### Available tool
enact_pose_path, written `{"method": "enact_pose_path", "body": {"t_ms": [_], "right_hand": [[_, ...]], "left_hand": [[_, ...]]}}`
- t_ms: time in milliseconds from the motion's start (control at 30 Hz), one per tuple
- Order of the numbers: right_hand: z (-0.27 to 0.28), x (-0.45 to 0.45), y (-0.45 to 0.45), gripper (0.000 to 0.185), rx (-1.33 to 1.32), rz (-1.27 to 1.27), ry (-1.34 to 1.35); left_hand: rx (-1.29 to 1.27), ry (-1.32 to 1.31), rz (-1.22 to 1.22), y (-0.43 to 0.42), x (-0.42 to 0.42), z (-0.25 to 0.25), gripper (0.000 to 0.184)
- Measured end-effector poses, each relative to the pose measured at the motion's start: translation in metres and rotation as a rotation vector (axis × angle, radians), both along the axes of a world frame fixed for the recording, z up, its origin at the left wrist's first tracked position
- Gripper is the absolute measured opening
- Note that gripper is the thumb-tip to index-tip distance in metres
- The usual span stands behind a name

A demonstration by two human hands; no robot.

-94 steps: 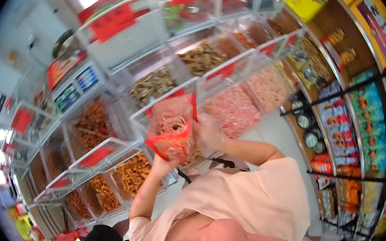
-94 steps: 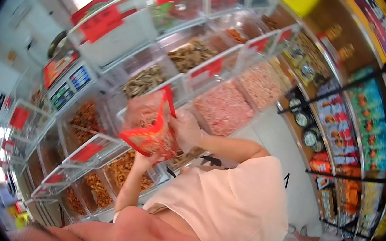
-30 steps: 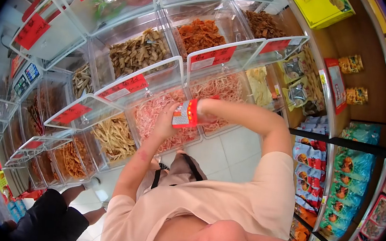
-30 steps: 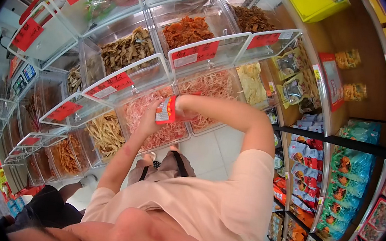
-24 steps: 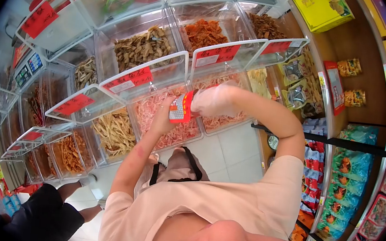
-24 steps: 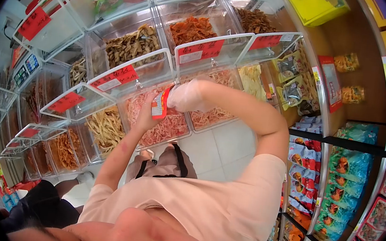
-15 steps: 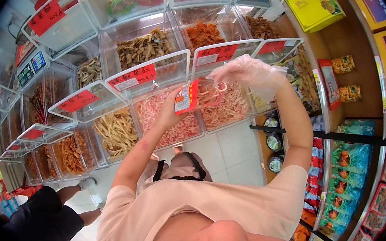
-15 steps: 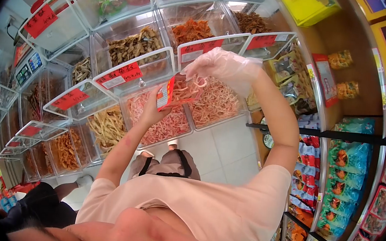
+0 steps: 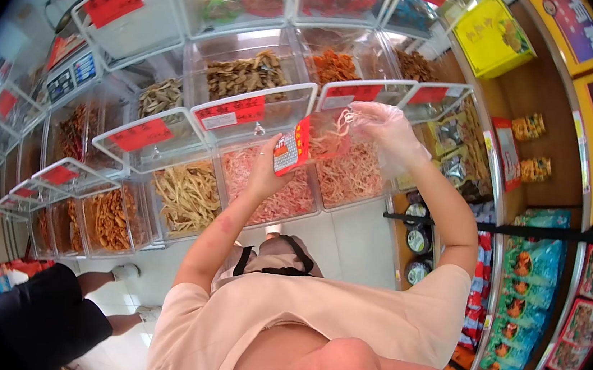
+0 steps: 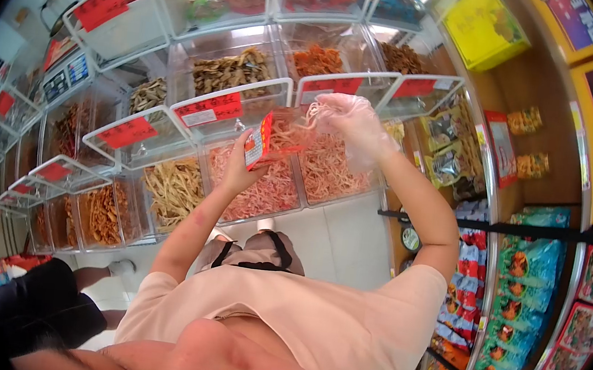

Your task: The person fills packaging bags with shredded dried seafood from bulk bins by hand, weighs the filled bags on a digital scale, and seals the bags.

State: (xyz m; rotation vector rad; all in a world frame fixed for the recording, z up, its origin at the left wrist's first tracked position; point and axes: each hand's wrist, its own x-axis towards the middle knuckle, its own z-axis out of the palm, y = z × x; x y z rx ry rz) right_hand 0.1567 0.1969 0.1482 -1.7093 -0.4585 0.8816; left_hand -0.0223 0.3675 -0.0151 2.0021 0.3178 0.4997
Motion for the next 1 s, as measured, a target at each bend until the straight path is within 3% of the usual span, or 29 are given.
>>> {"method": "enact_pose_path", "body": {"t_ms": [33, 100, 133, 167, 200, 300, 333, 400, 433, 467, 500, 533, 600, 633, 700, 767, 833, 933, 1000], "right_hand": [[0.007, -0.008, 0.012, 0.037, 0.005, 0.028, -0.006], [0.018, -0.025, 0.043, 0.037, 0.022, 0.641, -1.445], [0.046, -0.046, 0.068, 0.048, -0.463, 0.901, -1.164], [0.064, -0.063, 0.093, 0.048, -0.436, 0.933, -1.184], [0.078, -0.080, 0.115, 0.047, -0.583, 1.348, -1.245], [0.033, -0.089, 0.168, 0.044, -0.336, 1.717, -1.275], [0.024, -0.104, 0.199, 0.042, -0.369, 1.681, -1.012], [0.077, -0.156, 0.236, 0.033, -0.424, 1.679, -1.005], [0.085, -0.173, 0.253, 0.028, -0.333, 1.713, -1.241], [0.117, -0.197, 0.267, 0.029, -0.422, 1.714, -1.248], [0.142, -0.220, 0.282, 0.029, -0.516, 1.709, -1.255], [0.133, -0.219, 0.296, 0.032, -0.031, 1.601, -1.314], [0.138, -0.224, 0.334, 0.034, 0.458, 1.445, -1.252], [0.153, -0.235, 0.359, 0.034, 0.472, 1.440, -1.190], [0.159, -0.244, 0.410, 0.028, 0.649, 1.383, -0.985], [0.139, -0.253, 0.459, 0.043, 0.532, 1.284, -0.681], [0.078, -0.261, 0.525, 0.065, 0.788, 1.265, -0.685], [0.017, -0.332, 0.571, 0.051, 0.591, 1.496, -0.901], [-0.013, -0.369, 0.599, 0.045, 0.648, 1.573, -0.948]], "left_hand": [[0.005, -0.006, 0.028, 0.004, -0.005, 0.005, 0.077], [0.061, -0.009, 0.076, 0.014, -0.019, 0.013, 0.089], [0.069, -0.011, 0.115, 0.021, -0.027, 0.015, 0.089], [0.108, -0.061, 0.141, 0.027, -0.035, 0.017, 0.088], [0.149, -0.110, 0.171, 0.034, -0.045, 0.018, 0.086], [0.267, -0.238, 0.250, 0.057, -0.084, 0.039, 0.085], [0.118, -0.143, 0.326, 0.063, -0.101, 0.044, 0.086], [0.072, -0.155, 0.420, 0.083, -0.141, 0.057, 0.087], [0.010, -0.166, 0.457, 0.094, -0.161, 0.065, 0.088], [0.176, -0.197, 0.569, 0.105, -0.179, 0.077, 0.082], [0.180, -0.196, 0.598, 0.119, -0.198, 0.076, 0.082], [0.104, -0.263, 0.617, 0.138, -0.220, 0.075, 0.083], [-0.169, -0.361, 0.620, 0.174, -0.258, 0.081, 0.087], [-0.157, -0.364, 0.633, 0.195, -0.279, 0.081, 0.087], [-0.393, -0.198, 0.581, 0.243, -0.321, 0.082, 0.090], [-0.411, -0.294, 0.565, 0.280, -0.354, 0.100, 0.087], [-0.409, -0.247, 0.552, 0.317, -0.396, 0.094, 0.089], [-0.367, -0.133, 0.442, 0.374, -0.443, 0.079, 0.093], [-0.375, -0.120, 0.392, 0.413, -0.459, 0.073, 0.093]]}}
